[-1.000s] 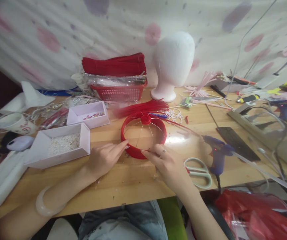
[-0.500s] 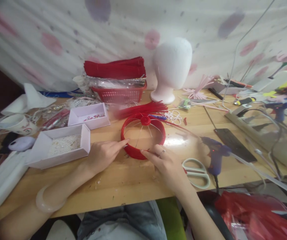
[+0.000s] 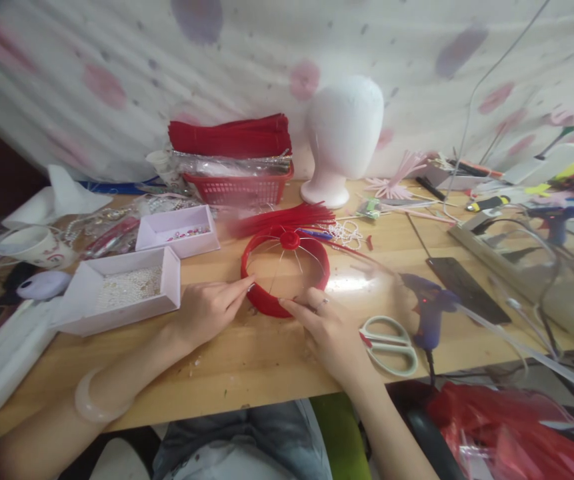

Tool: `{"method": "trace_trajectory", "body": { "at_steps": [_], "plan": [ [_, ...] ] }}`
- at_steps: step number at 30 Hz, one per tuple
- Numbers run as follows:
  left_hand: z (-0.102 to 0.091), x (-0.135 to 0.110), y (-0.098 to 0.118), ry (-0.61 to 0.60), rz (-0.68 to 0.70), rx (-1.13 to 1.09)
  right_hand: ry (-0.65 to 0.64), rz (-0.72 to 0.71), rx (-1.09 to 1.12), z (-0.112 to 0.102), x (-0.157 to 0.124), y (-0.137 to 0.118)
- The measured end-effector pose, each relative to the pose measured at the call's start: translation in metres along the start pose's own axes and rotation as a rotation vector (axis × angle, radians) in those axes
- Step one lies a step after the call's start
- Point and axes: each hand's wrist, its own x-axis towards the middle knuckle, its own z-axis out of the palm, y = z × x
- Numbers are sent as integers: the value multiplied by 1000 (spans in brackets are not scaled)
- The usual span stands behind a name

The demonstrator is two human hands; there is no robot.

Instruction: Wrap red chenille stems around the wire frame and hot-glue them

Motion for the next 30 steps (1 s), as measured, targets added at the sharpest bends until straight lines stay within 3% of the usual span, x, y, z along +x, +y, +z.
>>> {"method": "trace_trajectory", "body": {
  "at_steps": [5,14,16,18,20,22,26,30],
  "plan": [
    [-3,-6,-2,18,61,-23,3,35,-2,2,-2,-2],
    [-5,-15,7,-25,-2,9,69,19,-14,8,-5,-2],
    [-7,-12,6,27,-92,-64,75,24,-12,9,-5,-2],
    [-8,-8,3,60,-297,-187,96,19,-5,11,-6,-3],
    [-7,-4,-2,7,-515,-358,133,15,7,14,-6,-4],
    [-6,0,-7,-95,-643,-535,165,20,23,18,-7,-4],
    [-2,3,-12,-203,-740,-696,198,30,56,22,-9,-3],
    [-2,1,-12,-235,-721,-637,194,41,99,24,-11,-2]
  ]
}}
